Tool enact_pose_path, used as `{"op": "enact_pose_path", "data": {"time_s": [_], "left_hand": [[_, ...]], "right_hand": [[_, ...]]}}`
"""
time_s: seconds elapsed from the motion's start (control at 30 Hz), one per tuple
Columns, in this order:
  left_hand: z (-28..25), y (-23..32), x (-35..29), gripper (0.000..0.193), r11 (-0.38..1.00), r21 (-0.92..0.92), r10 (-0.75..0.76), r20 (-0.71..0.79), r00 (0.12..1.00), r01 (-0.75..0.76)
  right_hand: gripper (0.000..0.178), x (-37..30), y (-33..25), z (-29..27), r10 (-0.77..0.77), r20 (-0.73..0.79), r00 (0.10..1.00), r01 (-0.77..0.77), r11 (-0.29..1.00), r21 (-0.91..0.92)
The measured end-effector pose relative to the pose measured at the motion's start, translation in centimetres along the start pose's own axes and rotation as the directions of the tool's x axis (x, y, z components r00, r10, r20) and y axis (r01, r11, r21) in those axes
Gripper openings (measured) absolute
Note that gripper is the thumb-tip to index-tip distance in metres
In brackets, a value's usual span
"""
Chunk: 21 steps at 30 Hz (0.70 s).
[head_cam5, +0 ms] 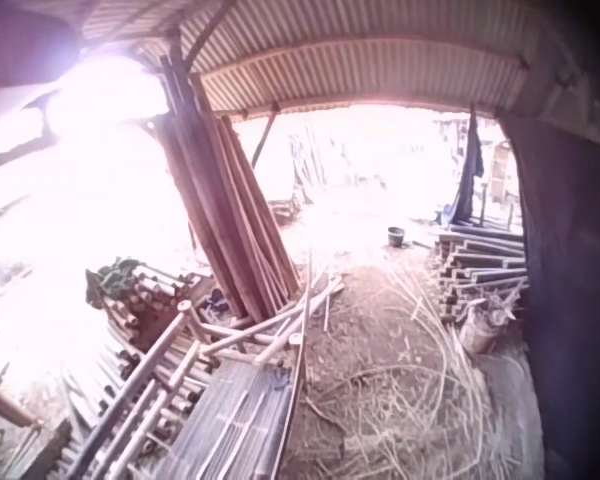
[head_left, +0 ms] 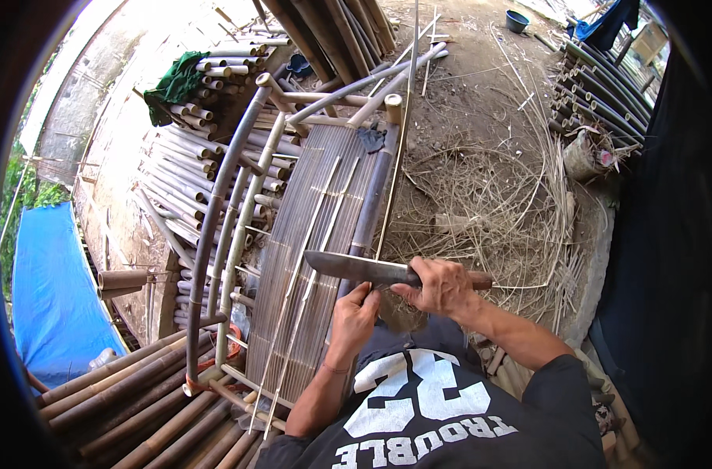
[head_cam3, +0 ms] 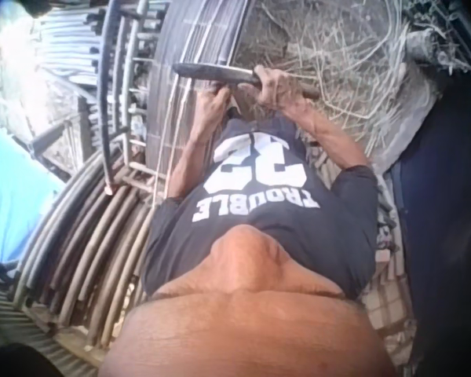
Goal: The person uses a machete to split and smooth thin bamboo strips, then weaves them into a rectangular bamboo frame. The person repeatedly cuts the strips, places them into the weave, and adjusts the structure.
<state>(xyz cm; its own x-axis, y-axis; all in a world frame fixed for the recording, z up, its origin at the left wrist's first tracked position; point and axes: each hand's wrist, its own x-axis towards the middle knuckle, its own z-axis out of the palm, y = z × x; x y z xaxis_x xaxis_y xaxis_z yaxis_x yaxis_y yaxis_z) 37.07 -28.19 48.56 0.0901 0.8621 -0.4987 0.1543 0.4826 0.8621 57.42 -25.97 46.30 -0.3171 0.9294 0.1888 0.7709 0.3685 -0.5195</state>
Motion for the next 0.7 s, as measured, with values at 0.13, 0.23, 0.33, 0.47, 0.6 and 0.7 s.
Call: {"op": "enact_pose_path", "data": {"time_s": [0.13,0.23,0.33,0.47,0.6,0.7], "left_hand": [[1.3,1.1,-1.6,0.033,1.000,-0.018,0.020,0.000,1.000,-0.020],[1.8,0.9,-2.2,0.031,1.000,0.003,0.000,-0.005,1.000,0.000],[1.5,0.0,-3.7,0.030,0.999,0.011,-0.052,0.023,0.998,0.052],[0.8,-1.9,-7.4,0.030,0.995,0.097,-0.027,0.042,0.999,0.023],[-1.0,-2.6,-10.3,0.029,0.977,0.205,-0.069,0.057,0.996,0.056],[-2.7,-4.2,-11.9,0.029,0.971,0.238,-0.013,0.076,0.997,-0.006]], "right_hand": [[0.055,1.7,2.4,-1.5,0.110,0.032,0.993,-0.109,0.993,-0.038],[0.056,2.2,3.8,-2.3,0.070,-0.043,0.997,-0.072,0.996,-0.058],[0.059,2.9,5.6,-3.3,0.134,-0.029,0.991,-0.136,0.987,-0.086],[0.064,4.0,10.8,-6.2,0.302,0.005,0.953,-0.297,0.941,-0.162],[0.060,4.3,13.1,-9.2,0.381,-0.008,0.925,-0.373,0.901,-0.222],[0.060,4.3,15.6,-10.9,0.293,-0.123,0.948,-0.316,0.907,-0.279]]}}
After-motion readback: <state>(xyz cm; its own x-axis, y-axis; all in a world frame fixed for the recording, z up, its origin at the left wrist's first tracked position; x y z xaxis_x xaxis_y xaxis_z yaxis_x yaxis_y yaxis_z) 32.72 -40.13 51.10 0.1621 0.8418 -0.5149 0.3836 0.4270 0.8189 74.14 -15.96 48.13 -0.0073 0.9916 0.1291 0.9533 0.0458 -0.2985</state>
